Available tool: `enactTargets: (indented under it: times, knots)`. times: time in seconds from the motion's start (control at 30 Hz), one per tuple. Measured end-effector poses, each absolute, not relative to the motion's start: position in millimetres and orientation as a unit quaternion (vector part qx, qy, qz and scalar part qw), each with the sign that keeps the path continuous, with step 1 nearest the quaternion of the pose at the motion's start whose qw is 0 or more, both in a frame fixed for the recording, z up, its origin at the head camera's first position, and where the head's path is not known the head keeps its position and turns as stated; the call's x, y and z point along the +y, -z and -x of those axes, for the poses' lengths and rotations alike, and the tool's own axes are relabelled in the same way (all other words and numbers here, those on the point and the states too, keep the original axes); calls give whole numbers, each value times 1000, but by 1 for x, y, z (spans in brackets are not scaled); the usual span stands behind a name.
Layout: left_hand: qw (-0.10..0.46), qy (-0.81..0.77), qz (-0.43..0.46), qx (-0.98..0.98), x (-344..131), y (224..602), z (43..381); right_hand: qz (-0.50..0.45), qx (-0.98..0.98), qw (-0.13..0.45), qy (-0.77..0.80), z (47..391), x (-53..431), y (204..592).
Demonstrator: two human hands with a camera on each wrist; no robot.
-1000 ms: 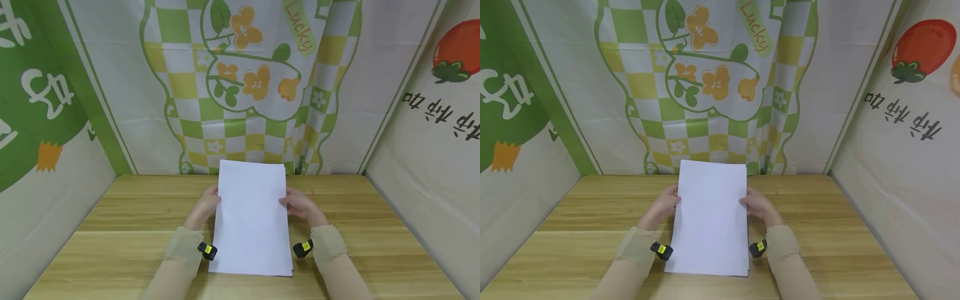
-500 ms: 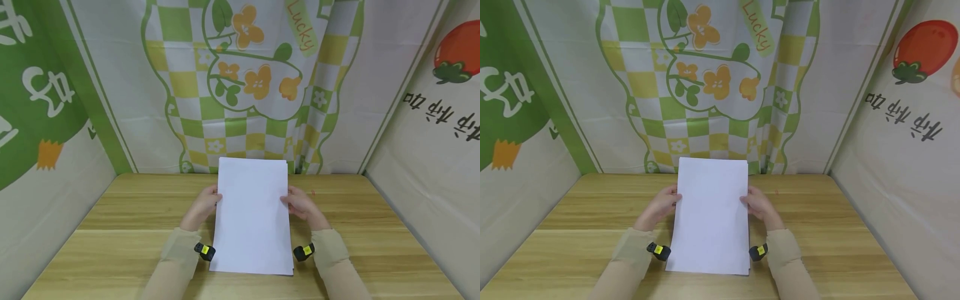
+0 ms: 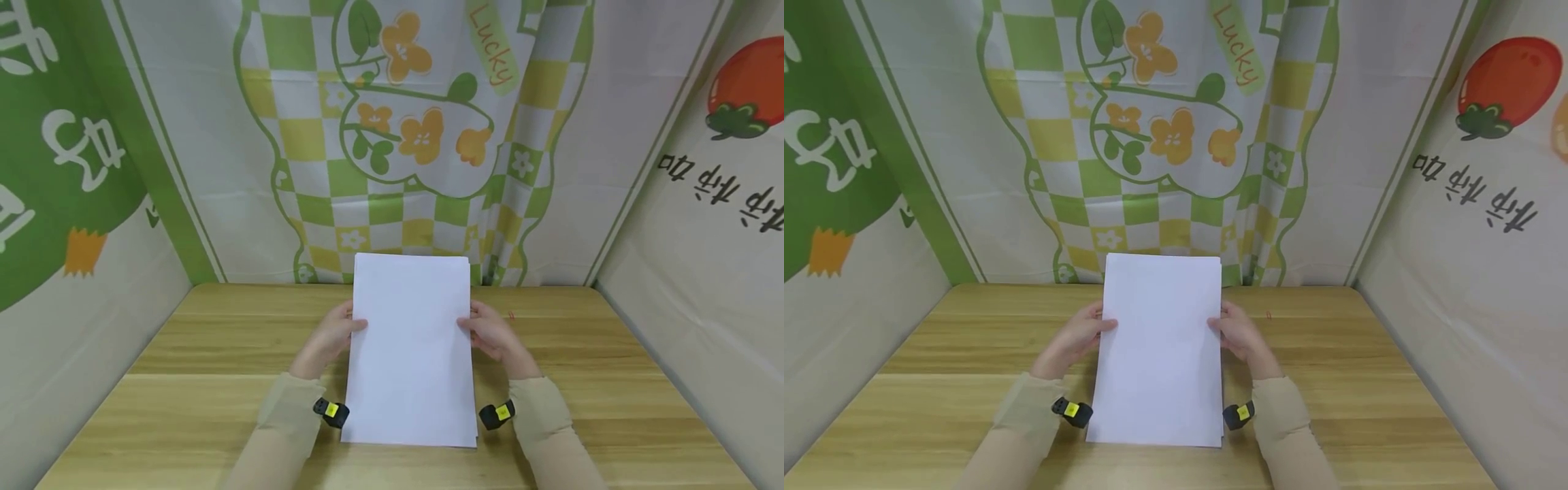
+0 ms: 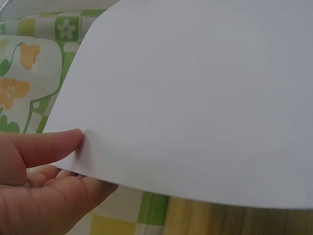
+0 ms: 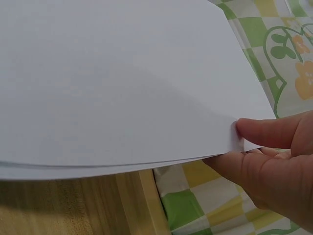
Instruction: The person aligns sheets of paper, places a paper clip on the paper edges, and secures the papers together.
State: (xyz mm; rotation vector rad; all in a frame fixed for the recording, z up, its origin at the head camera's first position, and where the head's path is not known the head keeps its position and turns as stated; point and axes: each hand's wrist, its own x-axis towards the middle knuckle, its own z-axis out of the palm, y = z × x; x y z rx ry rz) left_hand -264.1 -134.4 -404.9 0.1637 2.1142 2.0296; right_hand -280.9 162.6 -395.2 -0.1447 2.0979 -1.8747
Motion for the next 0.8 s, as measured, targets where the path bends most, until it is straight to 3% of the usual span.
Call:
enactTargets:
  times: [0.8]
  knots:
    - [51, -703, -66, 706, -129, 383, 256, 99, 720, 114, 677, 274, 163, 377]
